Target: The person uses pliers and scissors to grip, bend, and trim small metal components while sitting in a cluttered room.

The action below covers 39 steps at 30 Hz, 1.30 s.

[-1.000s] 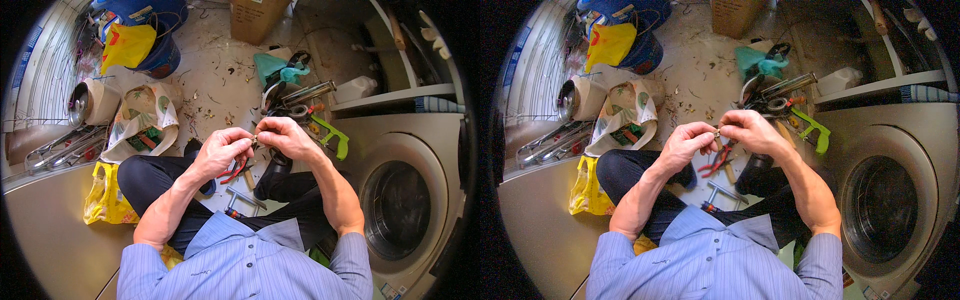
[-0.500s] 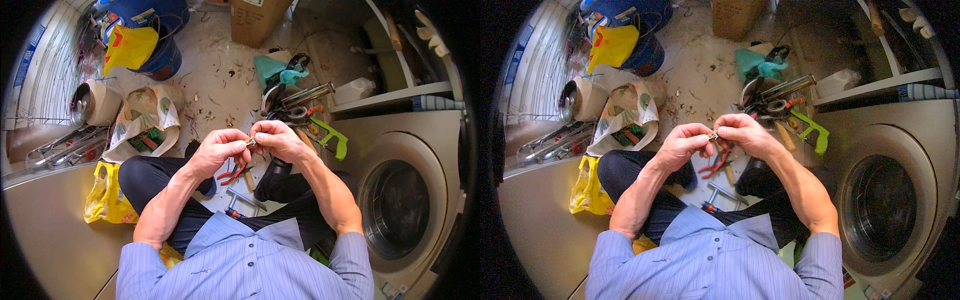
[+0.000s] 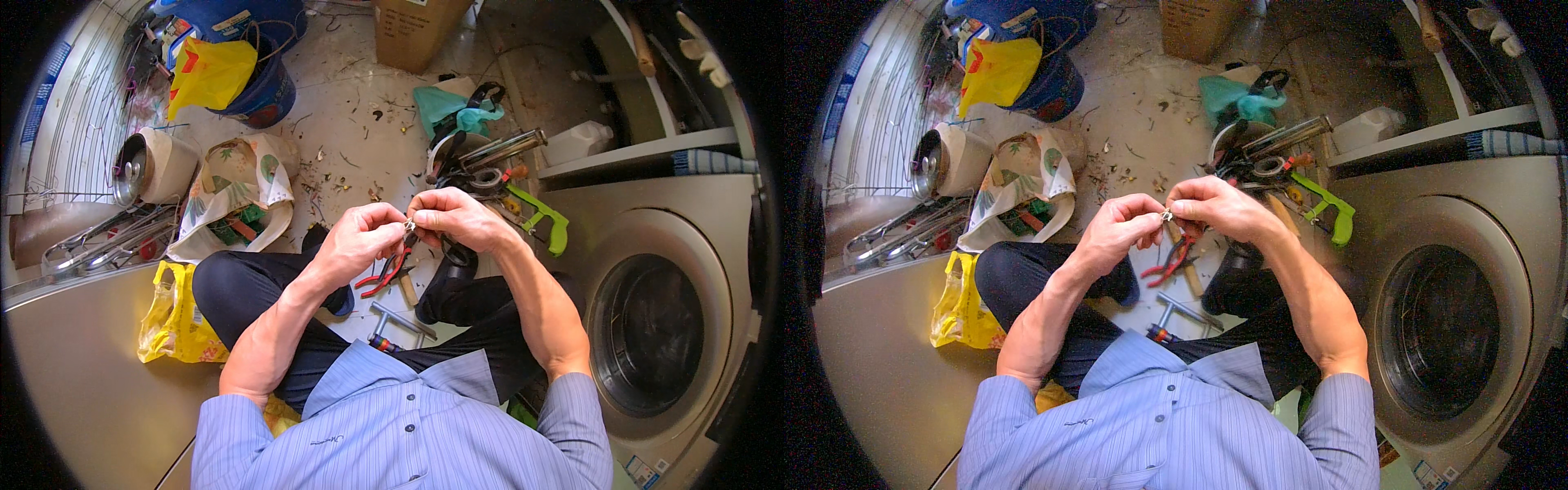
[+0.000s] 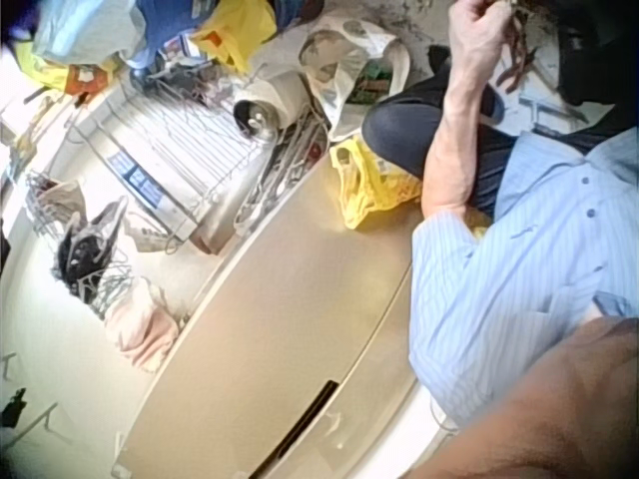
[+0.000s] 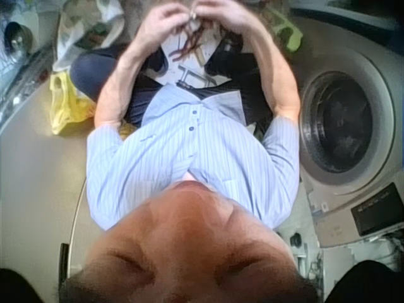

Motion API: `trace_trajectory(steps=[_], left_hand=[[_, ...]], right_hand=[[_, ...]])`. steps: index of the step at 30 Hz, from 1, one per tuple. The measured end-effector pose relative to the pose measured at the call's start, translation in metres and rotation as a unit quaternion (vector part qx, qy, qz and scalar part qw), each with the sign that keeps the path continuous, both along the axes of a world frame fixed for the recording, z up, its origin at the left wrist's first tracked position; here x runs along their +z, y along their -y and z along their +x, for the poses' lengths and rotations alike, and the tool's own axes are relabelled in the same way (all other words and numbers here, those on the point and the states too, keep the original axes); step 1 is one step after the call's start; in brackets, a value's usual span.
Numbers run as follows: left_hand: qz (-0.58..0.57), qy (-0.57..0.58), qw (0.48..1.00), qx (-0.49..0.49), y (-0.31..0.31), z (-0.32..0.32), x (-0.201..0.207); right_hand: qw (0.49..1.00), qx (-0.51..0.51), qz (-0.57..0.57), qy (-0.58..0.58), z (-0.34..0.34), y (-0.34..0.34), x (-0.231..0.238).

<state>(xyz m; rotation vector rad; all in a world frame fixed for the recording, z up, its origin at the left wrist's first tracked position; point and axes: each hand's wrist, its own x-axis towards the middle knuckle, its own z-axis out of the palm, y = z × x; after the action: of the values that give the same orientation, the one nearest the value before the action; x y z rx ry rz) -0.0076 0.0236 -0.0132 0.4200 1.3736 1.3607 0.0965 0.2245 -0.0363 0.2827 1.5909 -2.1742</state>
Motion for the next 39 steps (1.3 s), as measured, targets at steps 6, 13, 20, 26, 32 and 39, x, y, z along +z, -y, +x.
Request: trace_trajectory(steps=[6, 13, 20, 26, 32, 39], left_hand=[[-0.007, 0.026, 0.999, 0.044, 0.002, -0.001, -0.013], [0.022, 0.148, 0.983, 0.102, -0.004, 0.004, -0.019], [0.022, 0.171, 0.977, 0.127, -0.002, 0.005, -0.023], [0.016, 0.164, 0.981, 0.099, -0.001, 0.005, -0.022], [0.031, 0.183, 0.980, 0.075, 0.003, 0.004, -0.009], [0.012, 0.176, 0.983, 0.057, 0.006, 0.001, -0.009]], right_hand=[[0.987, -0.144, 0.061, -0.023, 0.002, 0.024, 0.002], [0.909, -0.198, 0.316, -0.187, 0.010, 0.042, 0.007], [0.861, -0.164, 0.385, -0.290, 0.014, 0.044, 0.019], [0.951, -0.187, 0.224, -0.099, 0.015, 0.040, 0.016], [0.962, -0.236, -0.136, 0.019, 0.017, 0.032, 0.005], [0.949, -0.231, -0.213, 0.038, 0.017, 0.029, -0.001]])
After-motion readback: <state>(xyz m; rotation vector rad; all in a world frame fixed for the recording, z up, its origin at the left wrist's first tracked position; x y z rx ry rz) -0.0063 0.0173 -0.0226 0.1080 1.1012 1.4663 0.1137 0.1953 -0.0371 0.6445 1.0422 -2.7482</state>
